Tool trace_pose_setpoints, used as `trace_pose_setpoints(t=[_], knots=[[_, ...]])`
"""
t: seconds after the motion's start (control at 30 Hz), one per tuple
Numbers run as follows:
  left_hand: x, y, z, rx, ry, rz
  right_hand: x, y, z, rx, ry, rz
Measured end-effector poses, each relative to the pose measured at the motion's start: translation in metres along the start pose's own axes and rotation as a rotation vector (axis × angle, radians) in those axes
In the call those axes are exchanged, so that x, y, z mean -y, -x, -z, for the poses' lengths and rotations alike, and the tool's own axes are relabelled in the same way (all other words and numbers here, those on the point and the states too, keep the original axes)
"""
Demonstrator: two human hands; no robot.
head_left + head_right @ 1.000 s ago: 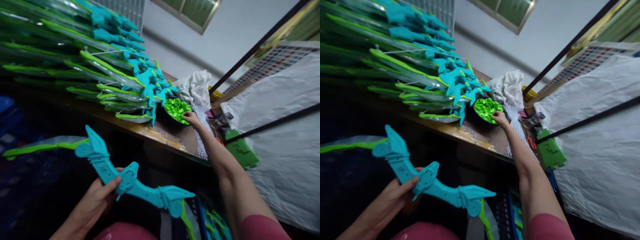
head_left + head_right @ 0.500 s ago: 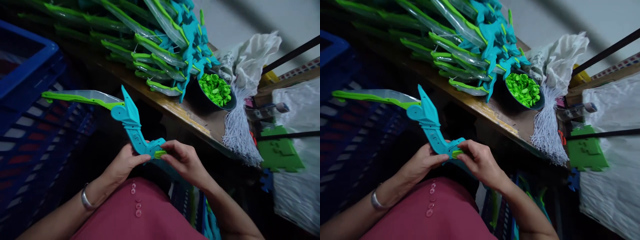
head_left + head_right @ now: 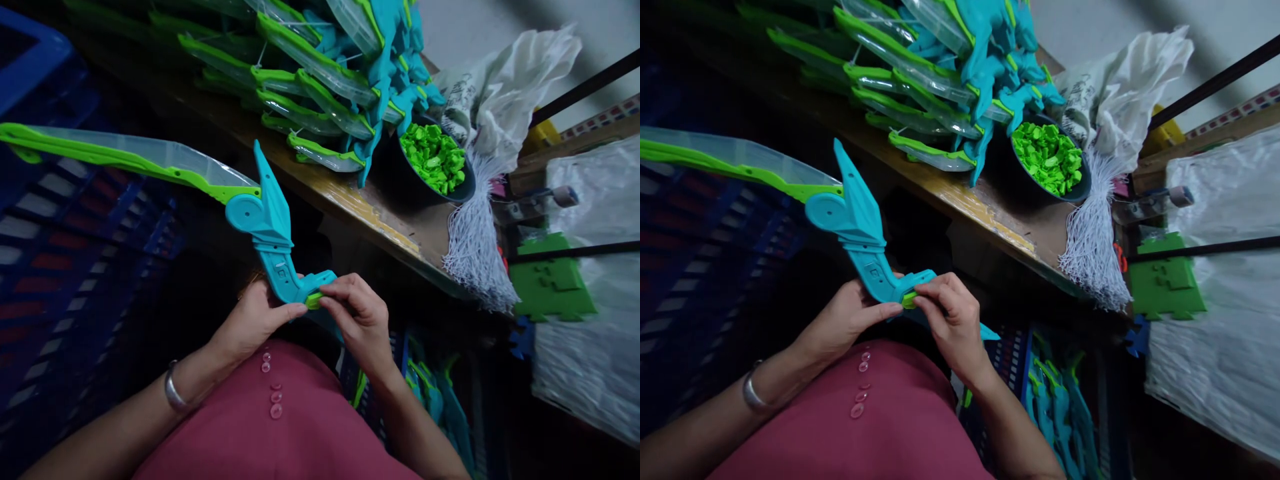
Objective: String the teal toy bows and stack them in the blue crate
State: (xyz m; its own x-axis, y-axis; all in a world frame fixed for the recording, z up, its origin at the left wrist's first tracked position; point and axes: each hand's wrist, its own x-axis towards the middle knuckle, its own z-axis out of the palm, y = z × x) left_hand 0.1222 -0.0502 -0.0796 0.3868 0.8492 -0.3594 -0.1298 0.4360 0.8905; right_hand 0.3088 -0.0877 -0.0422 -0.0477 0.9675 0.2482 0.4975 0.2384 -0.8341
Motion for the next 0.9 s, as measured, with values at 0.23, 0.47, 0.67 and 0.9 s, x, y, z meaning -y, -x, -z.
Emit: trace_pose_setpoints(t=[0.23, 0.47, 0.67, 0.9], knots=[[0.005, 0.003, 0.002, -0.005, -0.113, -0.018, -0.006, 0.01, -0.006, -0.087, 0.084, -0.097], [0.006, 0.007, -0.009, -0.091, -0.225, -0.074, -0.02, 0.012, 0.002, 0.196, -0.31, -0.415], [0.016, 0.006, -0.01, -0.128, -0.415, -0.093, -0.028, 0.025, -0.008, 0.07, -0.302, -0.443], [0.035, -0.016, -0.003, 0.005, -0.47, -0.006, -0.052, 0.028, -0.01, 0.024, -0.177, -0.324]])
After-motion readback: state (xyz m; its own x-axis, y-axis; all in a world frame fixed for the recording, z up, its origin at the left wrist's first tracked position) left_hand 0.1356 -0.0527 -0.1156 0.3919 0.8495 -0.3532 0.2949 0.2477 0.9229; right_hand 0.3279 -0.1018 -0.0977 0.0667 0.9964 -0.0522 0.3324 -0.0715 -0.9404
